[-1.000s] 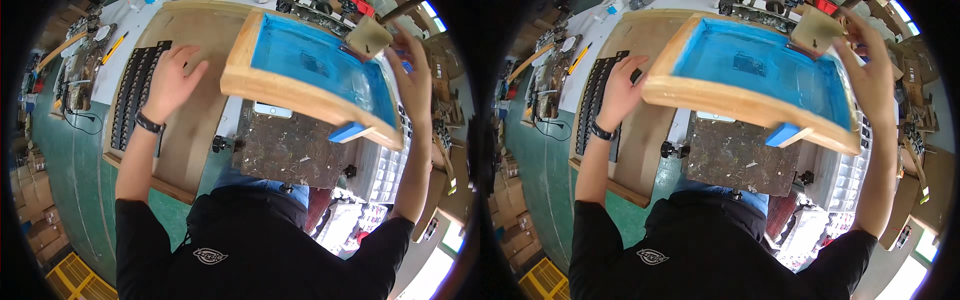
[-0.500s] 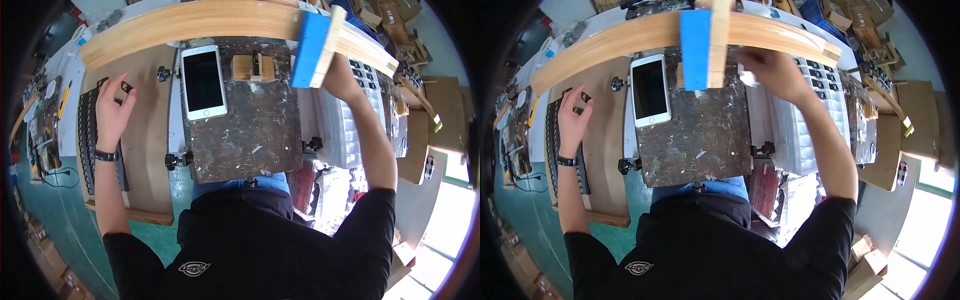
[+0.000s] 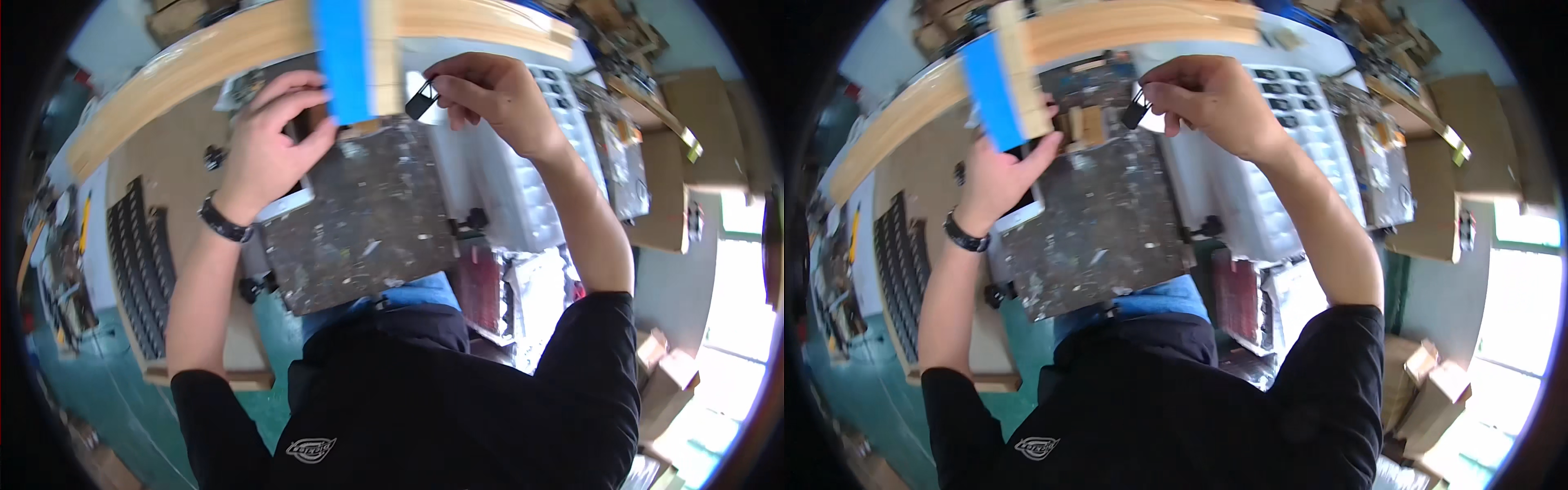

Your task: Apply ink to small parts using a manual screen printing frame and then package the finished parts.

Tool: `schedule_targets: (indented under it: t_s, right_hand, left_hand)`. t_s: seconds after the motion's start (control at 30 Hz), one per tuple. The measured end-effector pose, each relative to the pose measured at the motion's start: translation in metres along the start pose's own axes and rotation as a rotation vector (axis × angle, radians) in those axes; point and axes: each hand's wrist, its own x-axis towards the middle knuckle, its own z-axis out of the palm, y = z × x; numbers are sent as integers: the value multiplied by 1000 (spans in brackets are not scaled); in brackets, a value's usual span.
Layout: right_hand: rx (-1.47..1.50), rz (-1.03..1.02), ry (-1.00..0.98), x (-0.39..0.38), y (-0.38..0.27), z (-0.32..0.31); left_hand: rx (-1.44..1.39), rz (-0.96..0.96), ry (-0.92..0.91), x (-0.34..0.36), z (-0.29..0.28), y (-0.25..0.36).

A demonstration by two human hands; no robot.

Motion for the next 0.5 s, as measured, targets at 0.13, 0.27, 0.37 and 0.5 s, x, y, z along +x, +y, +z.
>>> schedule_targets:
  t_s: [0.13,0.27,0.37,0.5]
  right_hand:
    - [-3,148,294,-57,20,-103]
    - [-19,237,551,-96,57,-180]
    - [-61,385,750,-105,76,-205]
    - [-172,380,582,-98,94,-199]
  left_hand:
    - [-69,-46,-178,13,21,9]
    - [-81,-11,-192,10,16,27]
    - [96,127,-244,3,5,35]
    - [23,85,-151,-27,-16,38]
